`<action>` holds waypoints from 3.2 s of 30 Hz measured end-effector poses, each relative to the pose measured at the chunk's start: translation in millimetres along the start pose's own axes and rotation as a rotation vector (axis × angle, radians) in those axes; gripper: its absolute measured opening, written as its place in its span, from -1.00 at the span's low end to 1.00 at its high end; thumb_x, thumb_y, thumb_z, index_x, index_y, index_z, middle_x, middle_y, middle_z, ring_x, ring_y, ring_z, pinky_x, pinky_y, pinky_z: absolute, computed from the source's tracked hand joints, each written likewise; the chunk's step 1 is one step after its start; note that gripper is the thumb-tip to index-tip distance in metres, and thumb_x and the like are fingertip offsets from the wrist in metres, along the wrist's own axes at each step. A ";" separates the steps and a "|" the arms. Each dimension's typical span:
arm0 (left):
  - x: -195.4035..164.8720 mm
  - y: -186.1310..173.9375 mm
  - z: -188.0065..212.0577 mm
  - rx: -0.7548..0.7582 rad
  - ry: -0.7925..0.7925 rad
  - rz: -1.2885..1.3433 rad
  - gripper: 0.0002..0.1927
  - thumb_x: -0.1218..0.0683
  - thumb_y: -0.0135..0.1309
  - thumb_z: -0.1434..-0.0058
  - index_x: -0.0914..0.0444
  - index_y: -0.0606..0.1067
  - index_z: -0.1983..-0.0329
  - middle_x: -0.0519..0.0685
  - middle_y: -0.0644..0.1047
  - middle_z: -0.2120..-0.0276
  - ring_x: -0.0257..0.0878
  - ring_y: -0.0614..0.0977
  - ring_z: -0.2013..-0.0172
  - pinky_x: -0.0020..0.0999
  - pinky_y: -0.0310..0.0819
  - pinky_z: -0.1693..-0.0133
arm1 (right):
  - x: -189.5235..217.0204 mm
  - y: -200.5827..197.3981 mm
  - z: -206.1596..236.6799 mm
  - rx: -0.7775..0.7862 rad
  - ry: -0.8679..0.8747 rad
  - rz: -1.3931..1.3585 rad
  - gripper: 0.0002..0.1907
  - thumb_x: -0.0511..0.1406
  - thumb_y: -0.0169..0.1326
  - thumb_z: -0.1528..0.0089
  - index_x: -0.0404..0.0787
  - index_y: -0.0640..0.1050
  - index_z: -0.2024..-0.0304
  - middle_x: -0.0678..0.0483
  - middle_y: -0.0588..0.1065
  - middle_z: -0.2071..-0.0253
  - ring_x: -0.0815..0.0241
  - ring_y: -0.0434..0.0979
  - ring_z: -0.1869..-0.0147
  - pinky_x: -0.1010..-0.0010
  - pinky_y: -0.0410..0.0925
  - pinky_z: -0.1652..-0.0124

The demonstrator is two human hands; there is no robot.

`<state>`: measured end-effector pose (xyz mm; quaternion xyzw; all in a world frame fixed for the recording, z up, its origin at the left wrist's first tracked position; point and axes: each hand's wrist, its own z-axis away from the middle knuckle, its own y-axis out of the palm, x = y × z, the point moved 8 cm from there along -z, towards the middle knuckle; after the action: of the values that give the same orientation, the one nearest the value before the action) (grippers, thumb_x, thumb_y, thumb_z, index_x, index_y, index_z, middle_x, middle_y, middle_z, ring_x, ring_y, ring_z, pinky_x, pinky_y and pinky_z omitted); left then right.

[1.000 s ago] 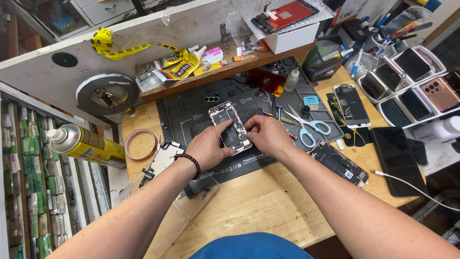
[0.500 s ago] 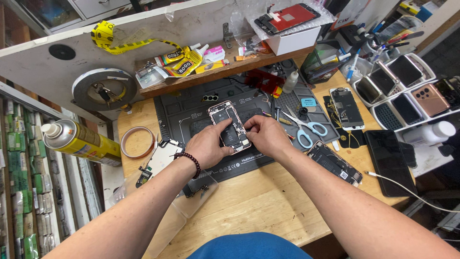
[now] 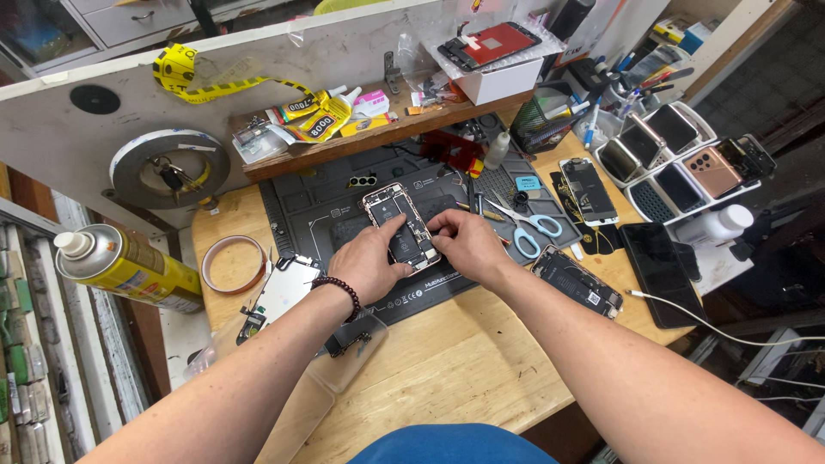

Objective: The person works on a disassembled smartphone at a repair bench, prying and lifting internal components from the phone frame by hand, repositioning the phone, and using a screwdriver and tweezers on small internal parts. The phone is held and turned over on a work mat while other phone parts and tools sit around the bench.

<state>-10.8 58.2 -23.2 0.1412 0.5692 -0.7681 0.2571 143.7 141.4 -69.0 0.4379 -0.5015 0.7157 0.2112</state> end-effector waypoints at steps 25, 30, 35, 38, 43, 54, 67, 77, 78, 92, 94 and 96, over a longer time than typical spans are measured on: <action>32.0 16.3 -8.0 -0.075 -0.163 0.570 -0.13 0.20 0.37 -0.01 0.07 0.35 -0.44 0.01 0.51 0.34 -0.29 0.57 0.38 -0.34 0.50 0.28 | 42.7 -2.4 17.9 0.077 -0.194 0.258 -0.74 -0.28 0.16 -0.20 -0.13 0.58 0.05 0.05 0.52 0.25 0.01 0.57 0.17 0.17 0.41 0.15; 78.9 2.9 -18.0 -0.360 -0.493 0.884 -0.30 0.17 0.27 -0.14 0.23 0.29 -0.34 -0.03 0.58 0.34 -0.29 0.60 0.43 -0.37 0.58 0.41 | 41.4 -4.3 19.1 0.116 -0.198 0.267 -0.75 -0.27 0.16 -0.21 -0.14 0.57 0.06 0.03 0.51 0.29 0.01 0.56 0.19 0.16 0.41 0.16; 84.0 4.3 -42.7 -0.283 -0.526 0.891 -0.67 0.17 0.21 -0.20 0.31 0.58 -0.05 -0.10 0.60 0.40 -0.36 0.55 0.49 -0.44 0.52 0.46 | 41.5 -5.6 18.7 0.109 -0.217 0.273 -0.77 -0.28 0.17 -0.20 -0.15 0.57 0.08 0.04 0.50 0.31 0.02 0.55 0.21 0.16 0.40 0.17; 83.0 3.7 -47.9 -0.304 -0.458 1.010 -0.70 0.24 0.19 -0.17 0.28 0.55 0.00 -0.12 0.59 0.42 -0.39 0.53 0.52 -0.47 0.49 0.50 | 39.4 -5.0 19.9 0.101 -0.202 0.252 -0.77 -0.28 0.19 -0.20 -0.17 0.56 0.10 0.05 0.51 0.34 0.03 0.56 0.24 0.19 0.41 0.20; 71.0 12.7 -51.6 -0.228 -0.252 1.295 -0.68 0.23 0.15 -0.21 0.28 0.52 -0.05 -0.14 0.58 0.35 -0.45 0.43 0.60 -0.52 0.32 0.60 | 35.3 -9.5 19.9 0.092 -0.139 0.189 -0.72 -0.29 0.23 -0.15 -0.18 0.57 0.09 0.08 0.52 0.37 0.10 0.58 0.29 0.25 0.42 0.24; 68.6 18.2 -52.0 -0.114 -0.166 1.448 -0.63 0.24 0.14 -0.24 0.33 0.47 -0.14 -0.09 0.62 0.24 -0.45 0.50 0.55 -0.56 0.43 0.51 | 30.8 -7.8 19.4 0.119 -0.023 0.208 -0.67 -0.31 0.23 -0.15 -0.16 0.58 0.02 0.12 0.51 0.30 0.23 0.55 0.29 0.35 0.43 0.23; 76.1 22.6 -60.3 -0.194 -0.215 1.325 -0.67 0.22 0.13 -0.25 0.39 0.51 -0.08 -0.05 0.60 0.39 -0.40 0.54 0.60 -0.52 0.43 0.60 | 25.6 -6.1 14.8 0.128 0.015 0.238 -0.67 -0.29 0.25 -0.15 -0.15 0.57 0.03 0.14 0.52 0.33 0.22 0.55 0.26 0.32 0.42 0.20; 78.5 23.8 -66.1 -0.216 -0.199 1.318 -0.71 0.21 0.10 -0.27 0.41 0.52 -0.04 -0.02 0.61 0.36 -0.39 0.55 0.59 -0.51 0.45 0.60 | 27.4 -6.5 12.6 0.109 -0.002 0.236 -0.69 -0.29 0.25 -0.14 -0.15 0.58 0.06 0.12 0.51 0.31 0.21 0.56 0.24 0.32 0.42 0.18; 78.5 22.6 -66.5 -0.226 -0.195 1.308 -0.70 0.21 0.10 -0.27 0.42 0.52 -0.04 -0.02 0.60 0.36 -0.40 0.55 0.59 -0.52 0.45 0.59 | 28.2 -6.0 11.4 0.112 0.006 0.230 -0.68 -0.29 0.25 -0.14 -0.14 0.58 0.05 0.13 0.51 0.31 0.21 0.56 0.24 0.32 0.42 0.18; 67.4 23.6 -66.9 -0.013 -0.183 1.112 -0.86 0.19 0.25 -0.16 0.31 0.55 0.24 -0.13 0.55 0.53 -0.42 0.38 0.70 -0.49 0.17 0.72 | 31.3 -4.3 21.2 0.048 -0.011 0.241 -0.72 -0.28 0.20 -0.19 -0.14 0.58 0.04 0.10 0.48 0.28 0.16 0.54 0.19 0.29 0.40 0.14; 66.8 27.7 -68.2 0.047 -0.208 1.103 -0.92 0.18 0.23 -0.16 0.25 0.57 0.30 -0.15 0.58 0.53 -0.42 0.34 0.73 -0.47 0.11 0.74 | 29.1 -4.8 19.0 0.051 -0.028 0.229 -0.72 -0.29 0.21 -0.18 -0.15 0.58 0.05 0.10 0.49 0.29 0.16 0.54 0.21 0.30 0.41 0.15; 64.4 28.0 -70.0 0.066 -0.192 1.131 -0.91 0.17 0.25 -0.17 0.23 0.56 0.30 -0.16 0.57 0.52 -0.42 0.36 0.70 -0.46 0.13 0.71 | 24.1 -3.8 12.5 0.070 0.007 0.180 -0.73 -0.30 0.22 -0.16 -0.18 0.61 0.08 0.11 0.54 0.32 0.21 0.55 0.25 0.36 0.42 0.19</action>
<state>-53.9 103.2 -100.3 0.3611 0.3549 -0.5378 0.6741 138.9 128.4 -45.3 0.3955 -0.5126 0.7505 0.1324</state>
